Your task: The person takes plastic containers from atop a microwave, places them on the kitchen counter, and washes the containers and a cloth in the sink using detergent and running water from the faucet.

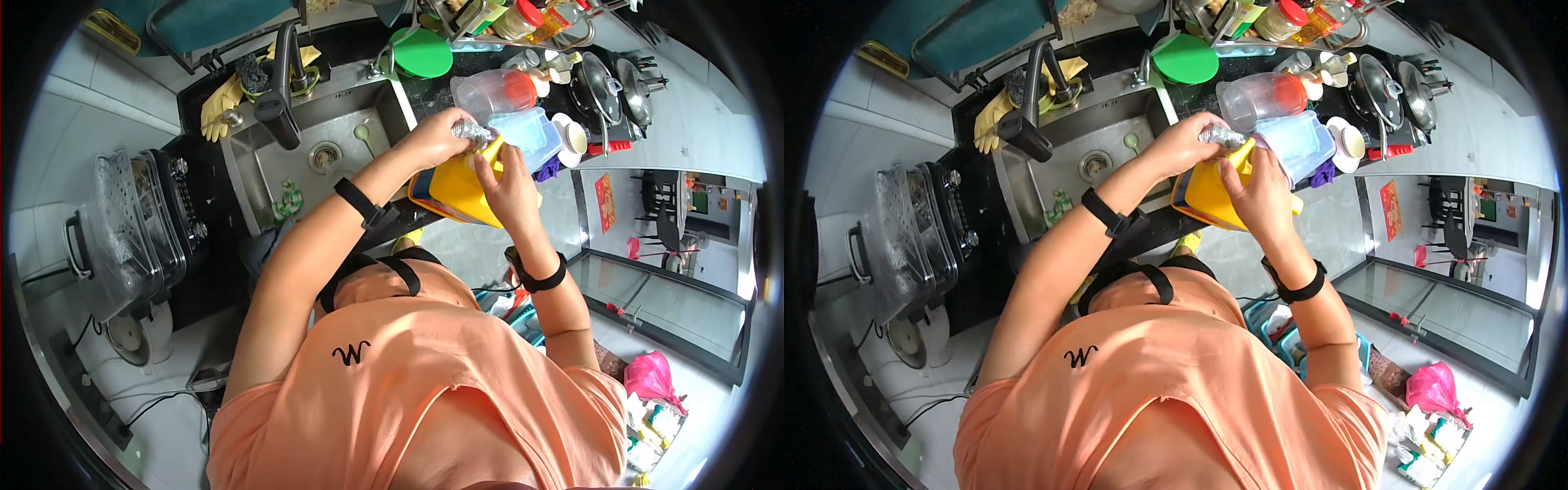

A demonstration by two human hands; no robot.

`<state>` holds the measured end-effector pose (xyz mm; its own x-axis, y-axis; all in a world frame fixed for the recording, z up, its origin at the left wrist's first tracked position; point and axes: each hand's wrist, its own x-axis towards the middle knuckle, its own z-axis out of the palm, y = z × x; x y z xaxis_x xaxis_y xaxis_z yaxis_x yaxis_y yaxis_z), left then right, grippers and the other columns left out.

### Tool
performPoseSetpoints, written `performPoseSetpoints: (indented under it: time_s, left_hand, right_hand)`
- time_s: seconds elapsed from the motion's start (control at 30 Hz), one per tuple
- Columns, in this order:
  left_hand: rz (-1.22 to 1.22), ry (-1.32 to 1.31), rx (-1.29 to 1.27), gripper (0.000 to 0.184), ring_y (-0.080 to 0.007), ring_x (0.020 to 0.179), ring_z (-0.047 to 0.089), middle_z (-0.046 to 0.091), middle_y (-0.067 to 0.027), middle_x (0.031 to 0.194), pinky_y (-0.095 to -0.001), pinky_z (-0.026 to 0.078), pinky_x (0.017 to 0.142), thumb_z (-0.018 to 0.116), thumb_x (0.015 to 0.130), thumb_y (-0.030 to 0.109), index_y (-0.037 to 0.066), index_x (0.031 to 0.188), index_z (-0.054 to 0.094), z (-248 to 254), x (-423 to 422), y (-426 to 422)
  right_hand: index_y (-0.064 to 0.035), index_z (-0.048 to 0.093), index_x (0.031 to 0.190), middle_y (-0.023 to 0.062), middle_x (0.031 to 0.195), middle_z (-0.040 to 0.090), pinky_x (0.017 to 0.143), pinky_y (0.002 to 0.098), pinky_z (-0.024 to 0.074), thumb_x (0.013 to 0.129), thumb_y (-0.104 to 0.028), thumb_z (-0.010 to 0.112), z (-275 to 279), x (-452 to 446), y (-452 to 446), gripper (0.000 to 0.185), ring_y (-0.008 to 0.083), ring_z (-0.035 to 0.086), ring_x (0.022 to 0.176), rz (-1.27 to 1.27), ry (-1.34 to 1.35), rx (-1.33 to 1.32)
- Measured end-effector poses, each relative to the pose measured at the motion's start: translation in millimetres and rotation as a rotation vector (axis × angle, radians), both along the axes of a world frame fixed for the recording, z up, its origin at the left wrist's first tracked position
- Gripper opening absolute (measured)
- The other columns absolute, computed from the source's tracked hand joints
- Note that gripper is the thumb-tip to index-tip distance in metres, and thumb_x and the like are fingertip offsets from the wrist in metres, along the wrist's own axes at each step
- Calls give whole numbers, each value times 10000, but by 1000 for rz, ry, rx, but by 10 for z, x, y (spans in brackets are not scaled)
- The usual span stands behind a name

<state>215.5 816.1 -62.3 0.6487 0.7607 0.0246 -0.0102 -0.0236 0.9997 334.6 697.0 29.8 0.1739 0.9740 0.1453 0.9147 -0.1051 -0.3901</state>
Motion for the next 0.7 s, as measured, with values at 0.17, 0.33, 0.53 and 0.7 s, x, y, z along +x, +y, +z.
performPoseSetpoints:
  time_s: [0.17,0.33,0.53,0.7]
  left_hand:
    - [-95,-243,-303,316,-87,789,598,649,-34,955,-247,501,710,640,877,25,12,1191,605,76,-103,-105]
    - [-46,-322,-376,358,-94,812,612,661,-52,975,-246,516,730,639,882,38,1,1234,590,83,-124,-193]
    - [-5,-409,-436,348,-97,837,621,661,-60,997,-244,524,749,645,891,56,-22,1224,579,131,-199,-258]
    - [4,-477,-542,334,-129,903,639,651,-76,1050,-261,541,798,623,904,11,-28,1230,561,160,-216,-290]
  right_hand:
    - [-38,363,1424,235,1167,566,830,499,490,908,-193,528,5,-109,-24,564,407,600,1015,104,-99,4]
    - [-41,312,1463,235,1206,583,842,492,490,896,-163,527,-11,-104,6,619,399,615,1019,123,-124,-17]
    - [-20,258,1483,223,1175,623,835,482,494,881,-135,538,0,-142,17,675,369,643,978,151,-176,6]
    - [-15,235,1491,216,1157,635,831,473,493,882,-131,546,5,-138,16,694,366,651,949,160,-190,-20]
